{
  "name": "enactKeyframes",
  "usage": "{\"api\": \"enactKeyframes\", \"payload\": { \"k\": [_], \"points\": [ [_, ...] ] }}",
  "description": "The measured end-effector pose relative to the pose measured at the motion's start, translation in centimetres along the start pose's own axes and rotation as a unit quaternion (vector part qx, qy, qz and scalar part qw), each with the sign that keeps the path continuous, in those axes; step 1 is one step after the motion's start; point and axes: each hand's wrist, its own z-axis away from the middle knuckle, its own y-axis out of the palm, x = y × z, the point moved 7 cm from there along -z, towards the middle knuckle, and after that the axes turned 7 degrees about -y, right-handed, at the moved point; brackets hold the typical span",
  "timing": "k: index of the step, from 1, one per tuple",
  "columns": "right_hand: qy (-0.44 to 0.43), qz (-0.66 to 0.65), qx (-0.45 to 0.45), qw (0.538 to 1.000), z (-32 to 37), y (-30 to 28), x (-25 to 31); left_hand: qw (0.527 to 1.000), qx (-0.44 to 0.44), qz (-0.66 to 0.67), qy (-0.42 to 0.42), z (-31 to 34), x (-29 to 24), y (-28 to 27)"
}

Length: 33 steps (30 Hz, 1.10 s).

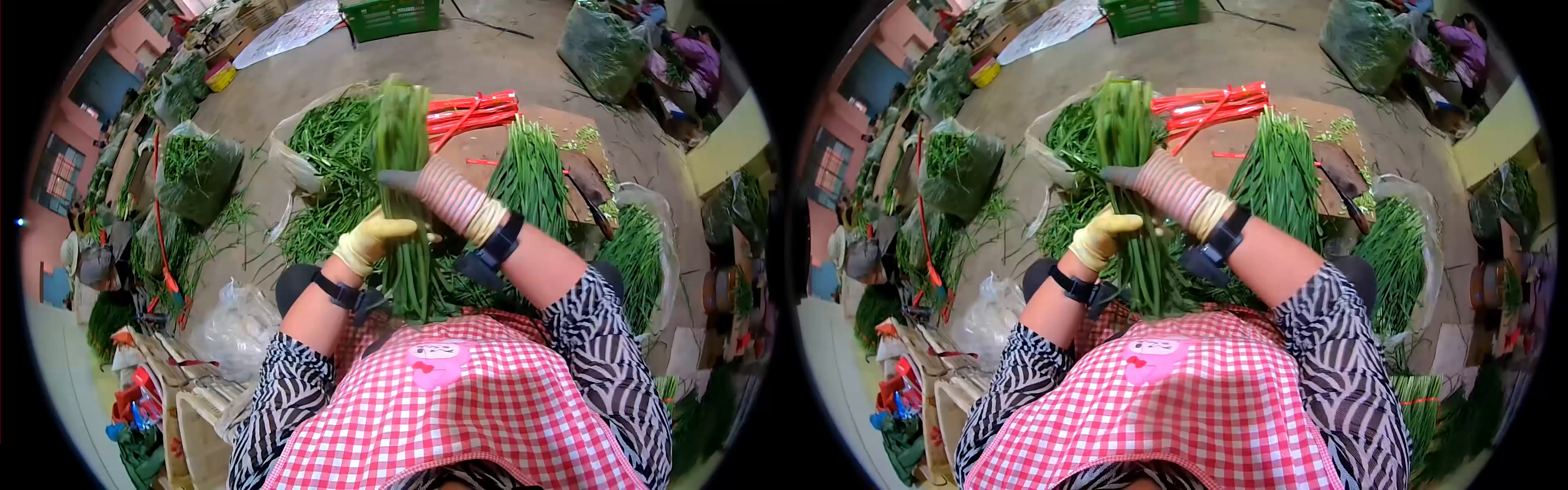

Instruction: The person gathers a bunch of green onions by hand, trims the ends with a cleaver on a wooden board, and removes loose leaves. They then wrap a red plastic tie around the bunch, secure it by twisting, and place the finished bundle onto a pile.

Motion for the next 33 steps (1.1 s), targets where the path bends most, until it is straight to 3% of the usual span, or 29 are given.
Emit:
{"api": "enactKeyframes", "payload": {
  "k": [1,2,5,6,9,12,14,17,19,22,25,26,27,29,30,31,32,33],
  "points": [
    [-0.030,-0.035,-0.052,0.998,0.4,0.3,0.5,0.999,0.048,0.019,-0.014,-0.4,1.0,0.2],
    [-0.046,-0.016,-0.089,0.995,1.1,0.0,1.1,0.998,0.032,0.022,-0.045,0.1,1.4,0.2],
    [-0.066,-0.016,-0.173,0.983,1.5,-0.6,0.9,0.997,0.067,0.032,-0.020,0.3,3.7,0.9],
    [-0.067,-0.026,-0.198,0.978,1.6,-0.8,0.4,0.999,0.028,0.010,0.014,0.4,3.2,1.8],
    [-0.068,0.005,-0.182,0.981,1.2,-0.3,0.0,0.999,-0.037,-0.014,0.008,-0.1,4.3,1.3],
    [-0.092,-0.149,-0.133,0.976,1.0,-1.1,-0.1,1.000,-0.003,-0.008,-0.007,0.5,3.3,-0.1],
    [-0.064,-0.178,-0.088,0.978,1.1,-2.6,1.2,0.998,-0.048,0.005,-0.039,1.7,3.1,-1.5],
    [0.082,0.006,-0.059,0.995,1.2,-4.3,1.2,0.995,-0.039,-0.047,-0.074,2.5,2.4,-2.6],
    [0.020,0.122,-0.025,0.992,0.3,-5.2,0.6,0.996,-0.051,-0.036,-0.071,2.8,2.6,-3.3],
    [0.102,0.128,-0.023,0.986,0.8,-6.4,-1.0,0.996,-0.048,-0.060,-0.046,2.7,3.4,-4.9],
    [0.113,-0.037,-0.076,0.990,1.9,-7.6,0.4,0.995,-0.059,-0.072,-0.046,2.9,2.9,-4.6],
    [0.000,-0.169,-0.061,0.984,1.9,-8.2,1.3,0.994,-0.051,-0.070,-0.060,2.9,3.1,-4.9],
    [-0.008,-0.288,-0.074,0.955,1.8,-9.4,1.7,0.994,-0.062,-0.076,-0.052,2.9,2.8,-4.7],
    [-0.092,-0.339,-0.070,0.934,2.3,-12.1,4.0,0.992,-0.087,-0.089,-0.032,3.1,2.0,-4.3],
    [-0.105,-0.248,-0.029,0.963,3.0,-11.7,6.1,0.992,-0.083,-0.096,-0.026,2.9,2.1,-4.7],
    [-0.004,-0.056,-0.010,0.998,4.0,-11.2,6.5,0.991,-0.083,-0.100,-0.016,2.8,2.4,-5.4],
    [-0.019,0.120,0.074,0.990,4.3,-9.5,7.0,0.990,-0.090,-0.103,-0.019,2.9,2.3,-5.2],
    [-0.033,0.293,0.152,0.943,4.3,-7.7,7.1,0.989,-0.095,-0.107,-0.024,2.8,2.1,-4.9]
  ]
}}
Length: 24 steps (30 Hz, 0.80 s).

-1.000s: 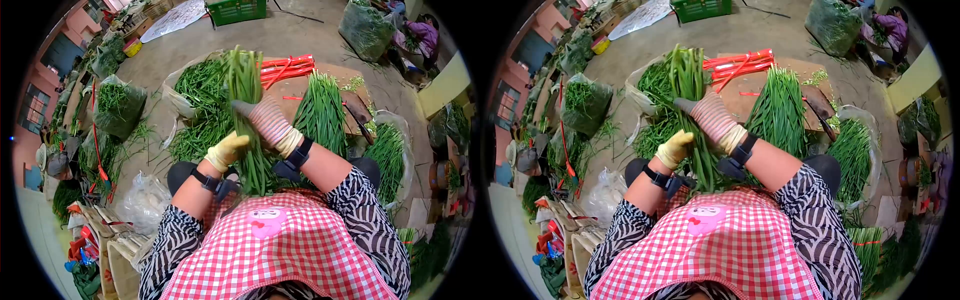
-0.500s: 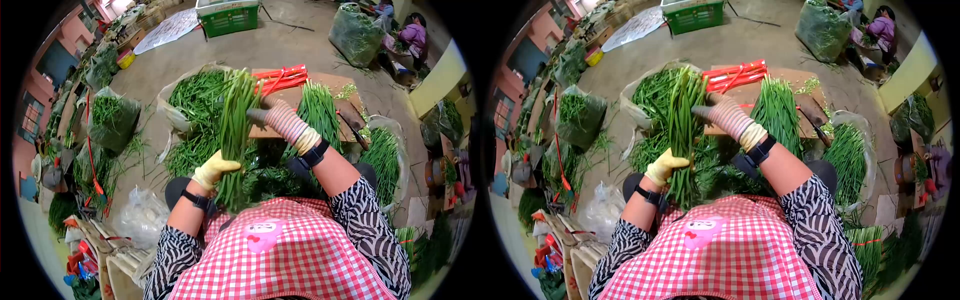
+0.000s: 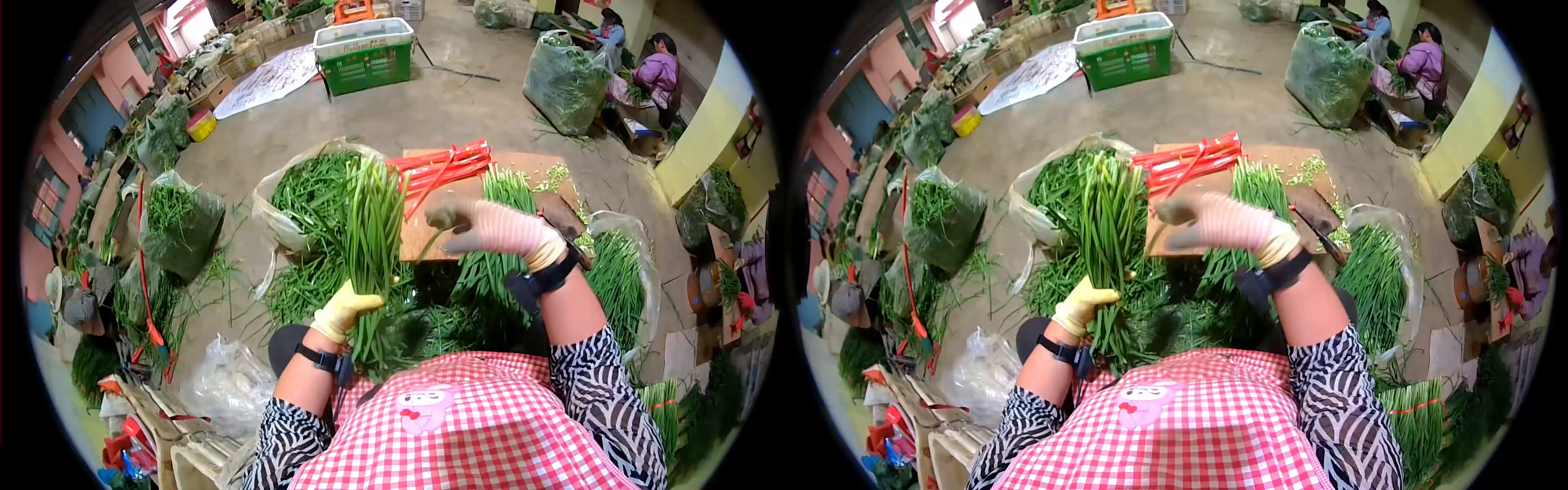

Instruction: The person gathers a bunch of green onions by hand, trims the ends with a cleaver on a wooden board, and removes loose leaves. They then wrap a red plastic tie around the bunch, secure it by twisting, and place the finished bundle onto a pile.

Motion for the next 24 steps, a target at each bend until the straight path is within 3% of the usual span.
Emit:
{"api": "enactKeyframes", "payload": {
  "k": [1,2,4,6,7,10,11,12,17,20,21,22,24],
  "points": [
    [0.049,0.112,-0.012,0.992,-0.7,0.6,-0.4,1.000,0.004,-0.007,0.005,0.0,0.1,0.0],
    [0.071,0.040,-0.107,0.991,-0.8,0.3,0.8,1.000,0.021,-0.001,-0.006,-0.1,0.4,0.4],
    [0.020,-0.160,-0.183,0.970,-3.5,1.8,-4.2,0.998,0.054,0.008,-0.021,-0.6,0.5,1.2],
    [0.063,-0.067,-0.134,0.987,-4.4,3.0,-3.5,0.998,0.049,0.027,-0.006,-0.2,-0.2,2.3],
    [0.092,-0.024,-0.168,0.981,-4.1,2.9,-3.5,0.998,0.051,0.013,-0.030,-0.2,0.2,2.1],
    [0.071,-0.038,-0.163,0.983,-4.4,3.2,-6.0,0.997,0.057,0.037,-0.047,-0.6,1.7,1.3],
    [0.051,-0.006,-0.165,0.985,-4.1,3.0,-5.2,0.997,0.050,-0.011,-0.061,-0.6,1.6,1.1],
    [0.083,0.015,-0.152,0.985,-3.9,2.7,-4.6,0.997,0.047,-0.003,-0.053,-0.7,1.4,1.2],
    [0.140,-0.081,-0.188,0.969,-3.5,3.2,-6.8,0.999,0.030,0.021,-0.024,-0.6,0.7,2.3],
    [0.101,-0.179,-0.253,0.945,-2.7,3.5,-7.1,0.999,0.014,0.026,-0.027,-0.4,0.8,1.8],
    [0.123,-0.208,-0.263,0.934,-2.4,3.6,-7.4,0.999,0.014,0.031,-0.016,-0.7,0.7,1.7],
    [0.191,-0.147,-0.223,0.944,-2.6,3.3,-8.1,0.999,0.013,0.037,-0.006,-0.8,0.7,1.6],
    [0.199,-0.168,-0.250,0.933,-2.4,3.6,-7.5,0.999,0.007,0.039,-0.001,-0.8,0.5,1.6]
  ]
}}
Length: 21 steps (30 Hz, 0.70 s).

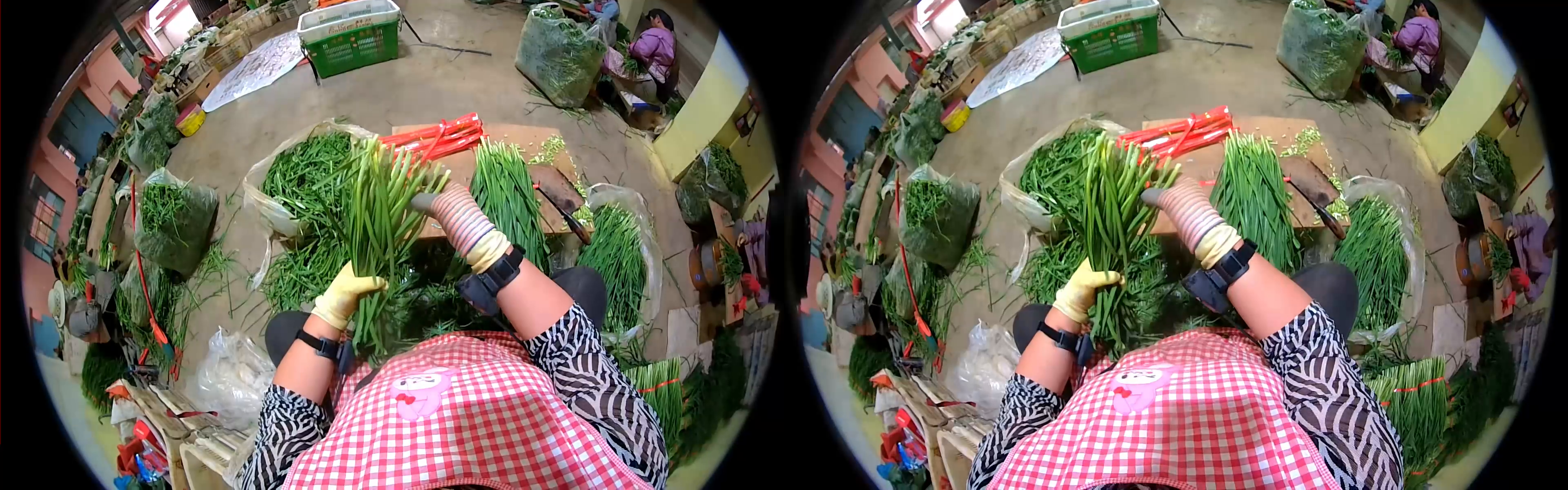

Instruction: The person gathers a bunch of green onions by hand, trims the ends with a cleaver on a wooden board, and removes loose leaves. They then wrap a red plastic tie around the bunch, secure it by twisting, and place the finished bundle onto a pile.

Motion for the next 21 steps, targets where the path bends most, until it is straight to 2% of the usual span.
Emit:
{"api": "enactKeyframes", "payload": {
  "k": [1,3,6,8,10,11,12,16,18,20,21],
  "points": [
    [-0.006,-0.114,-0.010,0.993,-0.3,0.5,-1.3,1.000,0.003,-0.003,-0.006,-0.1,0.3,0.0],
    [-0.019,-0.335,-0.031,0.942,-1.2,1.5,-3.9,1.000,0.006,0.003,-0.014,-0.3,0.3,0.2],
    [-0.029,-0.440,-0.086,0.894,-0.1,1.4,-2.9,0.999,0.014,0.014,-0.028,-0.3,0.1,0.4],
    [-0.040,-0.487,0.013,0.872,-0.5,-0.2,-1.7,0.999,0.028,-0.002,-0.039,-0.4,0.6,-0.2],
    [0.009,-0.422,0.018,0.906,0.2,-1.6,-0.3,0.999,0.018,0.019,-0.038,-0.1,0.7,0.1],
    [0.003,-0.381,0.045,0.924,0.9,-2.3,0.8,0.999,0.016,0.015,-0.038,0.1,0.4,0.2],
    [-0.006,-0.353,0.026,0.935,1.9,-3.2,2.8,0.999,0.015,0.012,-0.040,0.2,0.2,0.1],
    [-0.205,-0.415,0.040,0.886,1.6,-11.0,6.2,0.999,0.016,0.016,-0.040,0.0,1.4,-1.2],
    [-0.208,-0.484,0.085,0.846,2.2,-14.5,8.3,0.999,0.014,-0.001,-0.037,0.0,1.2,-1.4],
    [-0.247,-0.403,-0.029,0.881,4.7,-15.3,10.2,0.999,-0.014,0.005,-0.031,-0.2,1.2,-1.8],
    [-0.250,-0.324,-0.002,0.912,5.4,-14.0,11.0,0.999,-0.020,0.025,-0.036,-0.3,1.1,-1.8]
  ]
}}
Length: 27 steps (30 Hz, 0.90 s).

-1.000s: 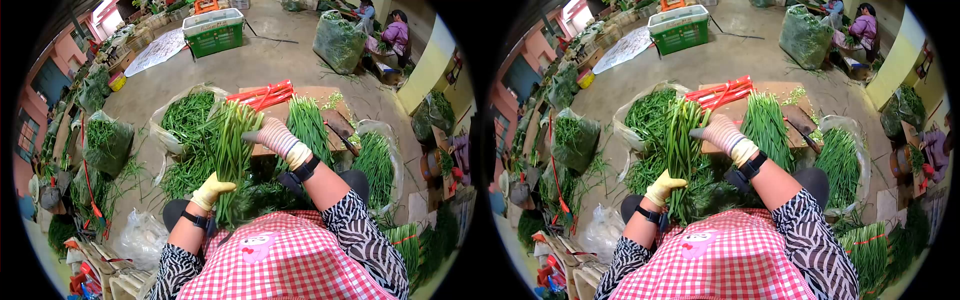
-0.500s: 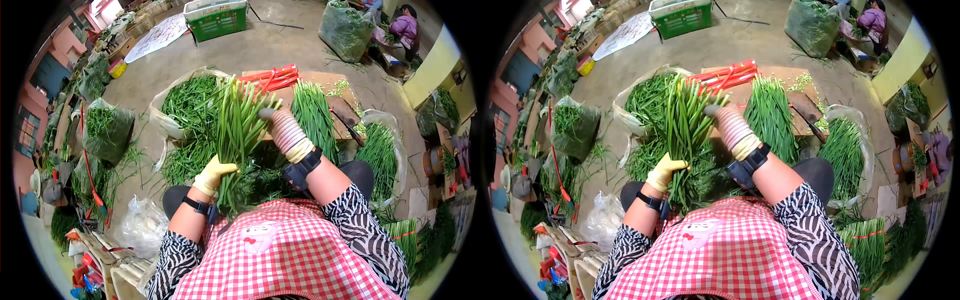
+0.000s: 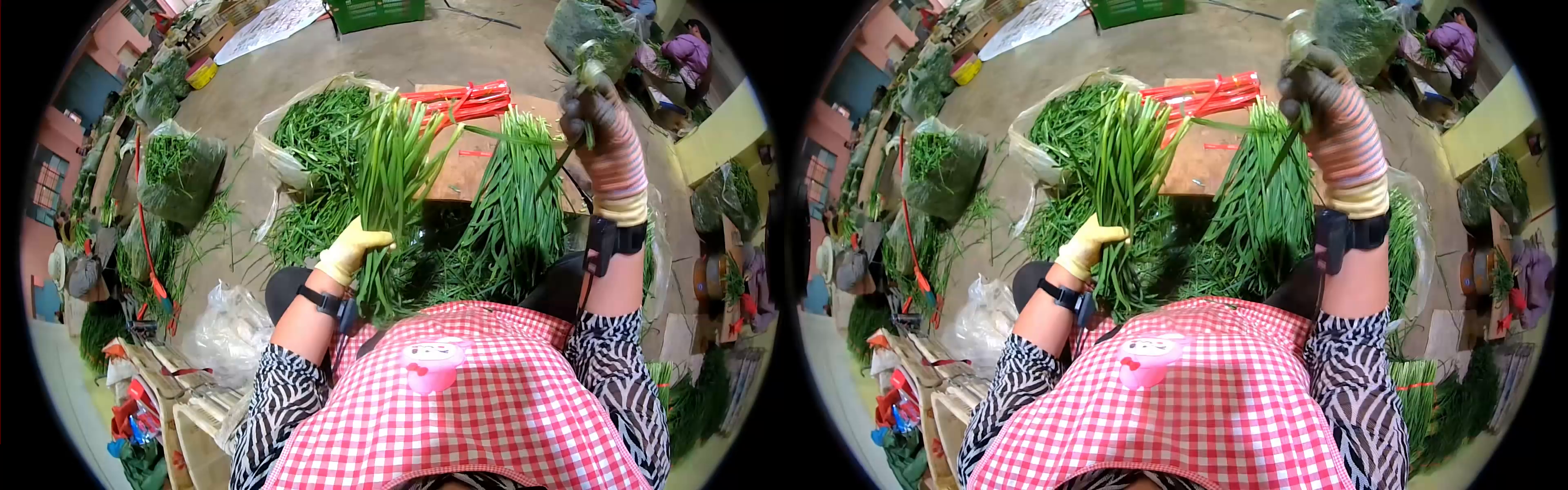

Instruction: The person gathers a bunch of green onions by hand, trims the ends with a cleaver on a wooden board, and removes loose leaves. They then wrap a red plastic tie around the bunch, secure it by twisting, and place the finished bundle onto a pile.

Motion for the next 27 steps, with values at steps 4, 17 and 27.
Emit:
{"api": "enactKeyframes", "payload": {
  "k": [4,17,27],
  "points": [
    [0.264,0.379,0.290,0.838,5.6,8.8,-7.3,0.999,-0.010,-0.028,0.023,-0.2,-0.4,0.4],
    [0.211,0.486,0.108,0.841,3.5,4.5,-20.6,0.999,-0.025,-0.026,-0.013,-0.9,1.7,1.1],
    [0.405,-0.092,-0.050,0.908,5.6,3.6,-18.6,0.998,0.037,-0.038,-0.031,-0.7,1.5,1.2]
  ]
}}
